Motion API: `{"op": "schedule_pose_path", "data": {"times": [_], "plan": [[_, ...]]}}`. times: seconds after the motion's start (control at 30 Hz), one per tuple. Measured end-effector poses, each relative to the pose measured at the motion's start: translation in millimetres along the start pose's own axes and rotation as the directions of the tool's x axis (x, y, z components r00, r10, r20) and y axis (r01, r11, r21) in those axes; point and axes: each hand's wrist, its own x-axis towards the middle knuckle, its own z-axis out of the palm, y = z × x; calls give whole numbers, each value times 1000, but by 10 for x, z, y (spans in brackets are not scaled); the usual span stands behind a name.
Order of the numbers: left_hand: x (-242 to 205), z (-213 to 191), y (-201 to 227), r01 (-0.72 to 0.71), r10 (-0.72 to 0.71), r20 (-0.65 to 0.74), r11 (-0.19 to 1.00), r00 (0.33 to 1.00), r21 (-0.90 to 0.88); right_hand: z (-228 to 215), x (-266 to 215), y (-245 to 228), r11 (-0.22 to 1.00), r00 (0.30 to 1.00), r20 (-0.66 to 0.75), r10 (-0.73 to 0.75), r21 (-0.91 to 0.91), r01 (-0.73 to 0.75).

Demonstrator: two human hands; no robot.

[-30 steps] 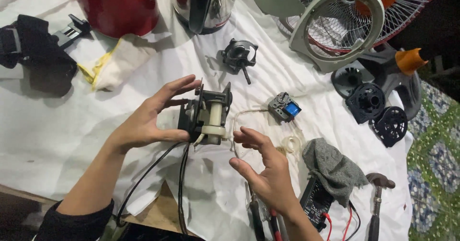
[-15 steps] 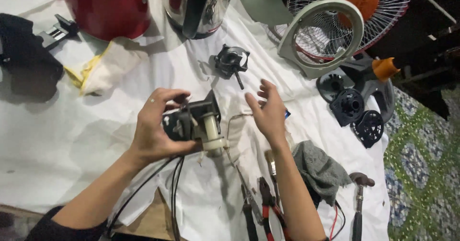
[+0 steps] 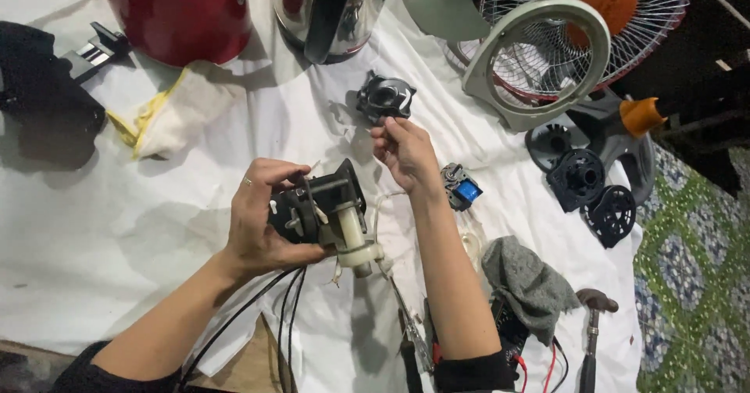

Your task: The person repairs an electrical device by stripping wires with pliers and using a soldering iron to connect them. They then assemble the device by attaching a motor and a fan blade, securing the components with a hammer, and finally testing the assembled unit.

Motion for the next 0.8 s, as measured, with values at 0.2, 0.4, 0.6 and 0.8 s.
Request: {"op": "schedule_pose_path", "data": {"times": [0.2,0.4,0.6,0.8], "plan": [[-13,-13,-94,-51,52,16,998,999,-33,-353,-964,-72,964,962,237,-137,255,75],[79,3,-6,-67,81,140,993,987,-98,-1071,-2047,155,933,938,112,-328,196,303],[-75,82,429,65,-73,67,991,995,115,-969,-3274,379,872,870,-57,-490,-27,489],[-224,-44,877,182,-228,40,858,973,480,-627,-3522,663,874,921,-74,-382,295,386]]}}
